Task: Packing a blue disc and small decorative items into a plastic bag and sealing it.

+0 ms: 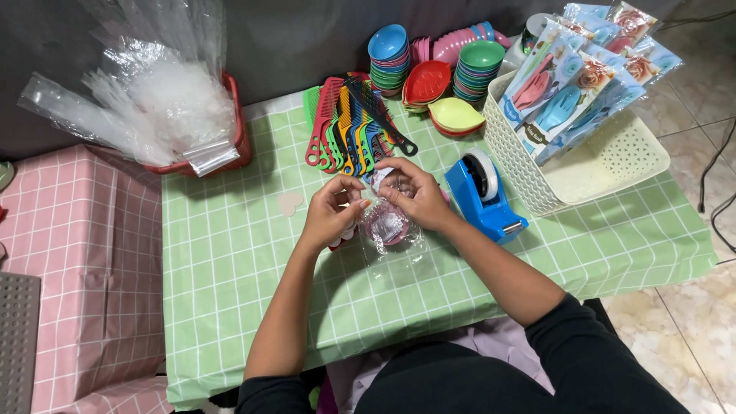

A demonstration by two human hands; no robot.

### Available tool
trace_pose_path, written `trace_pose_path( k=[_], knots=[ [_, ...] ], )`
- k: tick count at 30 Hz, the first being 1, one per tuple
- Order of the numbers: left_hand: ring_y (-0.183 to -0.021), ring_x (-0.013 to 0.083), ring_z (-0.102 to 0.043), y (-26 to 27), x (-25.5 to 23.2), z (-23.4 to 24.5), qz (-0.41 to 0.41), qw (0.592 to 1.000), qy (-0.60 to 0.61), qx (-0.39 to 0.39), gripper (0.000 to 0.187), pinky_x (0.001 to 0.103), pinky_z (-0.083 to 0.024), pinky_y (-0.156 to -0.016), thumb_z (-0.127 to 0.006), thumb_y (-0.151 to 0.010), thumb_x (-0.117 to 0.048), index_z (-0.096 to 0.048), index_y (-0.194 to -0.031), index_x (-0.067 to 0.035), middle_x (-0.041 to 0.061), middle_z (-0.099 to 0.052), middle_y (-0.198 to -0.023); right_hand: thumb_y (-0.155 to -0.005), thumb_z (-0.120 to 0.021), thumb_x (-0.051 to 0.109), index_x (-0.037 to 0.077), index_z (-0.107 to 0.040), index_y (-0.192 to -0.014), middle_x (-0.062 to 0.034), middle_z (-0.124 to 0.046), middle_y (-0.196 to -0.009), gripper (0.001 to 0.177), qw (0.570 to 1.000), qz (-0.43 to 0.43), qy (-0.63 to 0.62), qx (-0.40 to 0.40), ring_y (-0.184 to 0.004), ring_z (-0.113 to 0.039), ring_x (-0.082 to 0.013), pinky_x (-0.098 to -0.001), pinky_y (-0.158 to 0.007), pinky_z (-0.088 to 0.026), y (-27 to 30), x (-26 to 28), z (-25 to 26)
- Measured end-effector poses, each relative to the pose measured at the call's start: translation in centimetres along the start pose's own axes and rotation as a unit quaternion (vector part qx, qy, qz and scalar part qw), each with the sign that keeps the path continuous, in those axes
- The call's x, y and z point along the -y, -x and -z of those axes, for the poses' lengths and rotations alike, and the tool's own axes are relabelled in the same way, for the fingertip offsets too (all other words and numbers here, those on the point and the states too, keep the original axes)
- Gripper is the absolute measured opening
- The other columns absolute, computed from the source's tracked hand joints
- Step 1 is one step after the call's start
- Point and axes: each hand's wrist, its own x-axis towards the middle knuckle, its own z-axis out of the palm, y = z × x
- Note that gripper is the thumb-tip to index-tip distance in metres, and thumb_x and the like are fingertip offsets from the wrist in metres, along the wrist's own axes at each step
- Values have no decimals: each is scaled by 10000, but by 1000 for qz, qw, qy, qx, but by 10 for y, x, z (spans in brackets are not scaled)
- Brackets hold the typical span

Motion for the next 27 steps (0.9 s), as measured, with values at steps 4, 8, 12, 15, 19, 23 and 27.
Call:
trace_pose_path(
  k=[4, 8, 12, 15, 19, 23, 27],
  knots=[
    [-606, 170, -655, 2, 0, 0, 13, 1000, -11, 17, 265, 303, -627, -523, -769, -832, 19, -650, -1069, 15, 89, -598, -737, -918, -726, 97, 87, -736, -1011, -55, -737, -766, 94, 997, 9, 69, -25, -643, -578, -49, -184, -593, -472, 1, 1, 1],
    [-648, 144, -632, 4, -11, 2, 39, 998, -53, 25, 179, 272, -610, -542, -769, -827, 16, -632, -942, 9, 67, -584, -740, -903, -738, 66, 63, -721, -1044, -64, -708, -733, 142, 999, 19, 38, -20, -592, -605, -76, -218, -570, -528, 2, 6, -6],
    [-663, 149, -622, 6, -27, 1, 46, 997, -61, 30, 170, 270, -597, -560, -775, -821, 11, -606, -844, 16, 84, -591, -725, -931, -707, 77, 59, -735, -1008, -74, -700, -685, 84, 998, 28, 53, -19, -547, -639, -101, -225, -542, -534, 2, -3, -5],
    [-730, 138, -638, 2, -11, 8, 33, 999, -9, 37, 205, 275, -615, -621, -802, -806, 8, -600, -831, -9, 86, -604, -825, -897, -766, 138, 80, -725, -1005, -58, -721, -746, 128, 998, 20, 53, -14, -663, -595, -67, -242, -645, -531, 5, -2, -3],
    [-809, 136, -649, 2, -23, 4, 6, 999, 28, 34, 208, 256, -606, -653, -794, -824, -15, -586, -829, -3, 126, -619, -1021, -866, -797, 139, 83, -708, -1002, -24, -718, -818, 172, 999, 4, 27, 21, -733, -579, -44, -235, -693, -536, 1, 8, -2],
    [-789, 121, -614, 3, -13, 2, -34, 996, 70, 32, 236, 229, -544, -651, -805, -829, -51, -578, -773, -19, 114, -589, -944, -868, -802, 141, 53, -671, -891, -54, -695, -806, 159, 999, -2, 5, 43, -718, -606, -81, -238, -654, -532, 3, -2, 0],
    [-702, 119, -548, 4, -1, 3, -40, 996, 72, 45, 226, 237, -466, -617, -780, -863, -80, -588, -762, -14, 122, -591, -798, -944, -716, 170, 38, -662, -758, -123, -680, -883, 235, 996, 46, 4, 74, -808, -605, -153, -288, -758, -509, -2, 11, 5]
  ],
)
